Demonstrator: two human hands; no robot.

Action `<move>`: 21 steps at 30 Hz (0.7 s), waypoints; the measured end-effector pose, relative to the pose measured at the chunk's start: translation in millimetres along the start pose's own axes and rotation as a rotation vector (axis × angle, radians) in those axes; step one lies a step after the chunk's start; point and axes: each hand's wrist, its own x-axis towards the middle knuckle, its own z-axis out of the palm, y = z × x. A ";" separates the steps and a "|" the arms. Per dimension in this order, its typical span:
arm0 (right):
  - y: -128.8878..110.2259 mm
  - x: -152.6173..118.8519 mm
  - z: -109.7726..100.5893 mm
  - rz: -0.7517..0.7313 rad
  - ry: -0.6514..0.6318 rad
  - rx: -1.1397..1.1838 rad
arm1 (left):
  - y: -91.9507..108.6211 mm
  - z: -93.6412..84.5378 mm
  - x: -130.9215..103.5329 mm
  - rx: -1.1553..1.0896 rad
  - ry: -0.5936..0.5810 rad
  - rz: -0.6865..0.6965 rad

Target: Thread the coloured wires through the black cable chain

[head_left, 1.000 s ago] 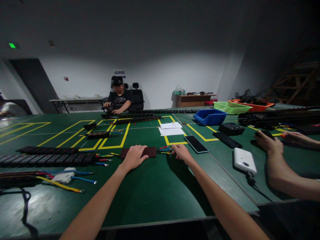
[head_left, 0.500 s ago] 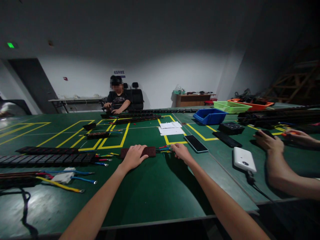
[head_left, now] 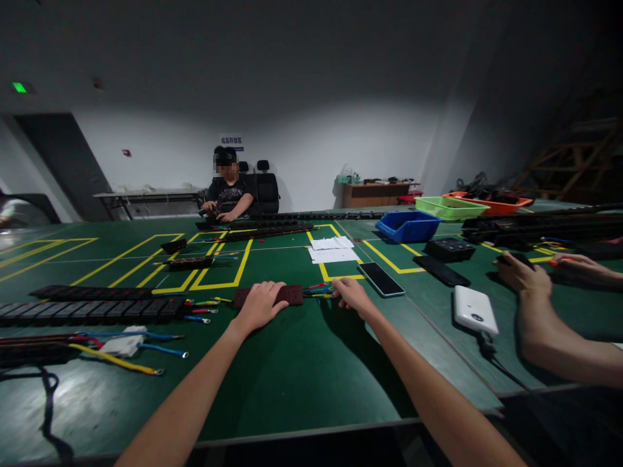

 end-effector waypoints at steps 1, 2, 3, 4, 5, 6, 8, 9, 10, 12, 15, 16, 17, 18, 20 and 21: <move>-1.2 -0.9 0.3 0.010 -0.009 0.041 | 0.0 -0.1 0.0 0.000 -0.002 -0.001; -2.3 -1.7 0.6 0.020 -0.016 0.082 | 0.0 -0.1 -0.1 0.000 -0.003 -0.002; -3.0 -2.2 0.7 0.027 -0.021 0.115 | -0.1 -0.1 -0.1 0.002 -0.004 -0.004; -3.4 -2.4 0.7 0.031 -0.021 0.138 | -0.4 0.1 -0.2 0.004 -0.004 -0.006; -3.4 -2.2 0.8 0.033 -0.018 0.149 | -0.6 0.5 -0.2 0.006 -0.003 -0.007; -3.1 -1.8 0.8 0.033 -0.015 0.150 | -0.9 0.9 -0.2 0.007 -0.001 -0.006; -2.6 -0.7 0.6 0.042 -0.014 0.140 | -1.3 1.6 -0.1 0.007 0.005 -0.001; -2.8 -0.4 0.5 0.050 -0.014 0.133 | -1.3 1.8 0.0 0.006 0.007 0.000; -3.3 -0.4 0.2 0.059 -0.012 0.130 | -1.1 1.9 0.1 0.006 0.009 0.001; -5.6 -1.6 -0.6 0.076 -0.001 0.140 | -0.6 1.6 0.2 0.004 0.009 0.000; -10.0 -5.3 -1.8 0.087 -0.011 0.173 | 0.1 0.9 0.2 -0.001 0.007 -0.005; -11.0 -6.3 -2.0 0.089 -0.021 0.179 | 0.1 0.8 0.2 -0.003 0.006 -0.007; -11.5 -6.9 -2.1 0.091 -0.030 0.179 | 0.0 0.7 0.2 -0.004 0.004 -0.009; -11.6 -7.2 -1.9 0.093 -0.034 0.177 | -0.1 0.7 0.1 -0.005 0.003 -0.010; -10.5 -6.5 -1.2 0.099 -0.028 0.170 | -0.3 0.5 0.0 -0.006 0.000 -0.009; -9.5 -5.8 -0.8 0.101 -0.022 0.167 | -0.2 0.3 0.0 -0.007 -0.002 -0.008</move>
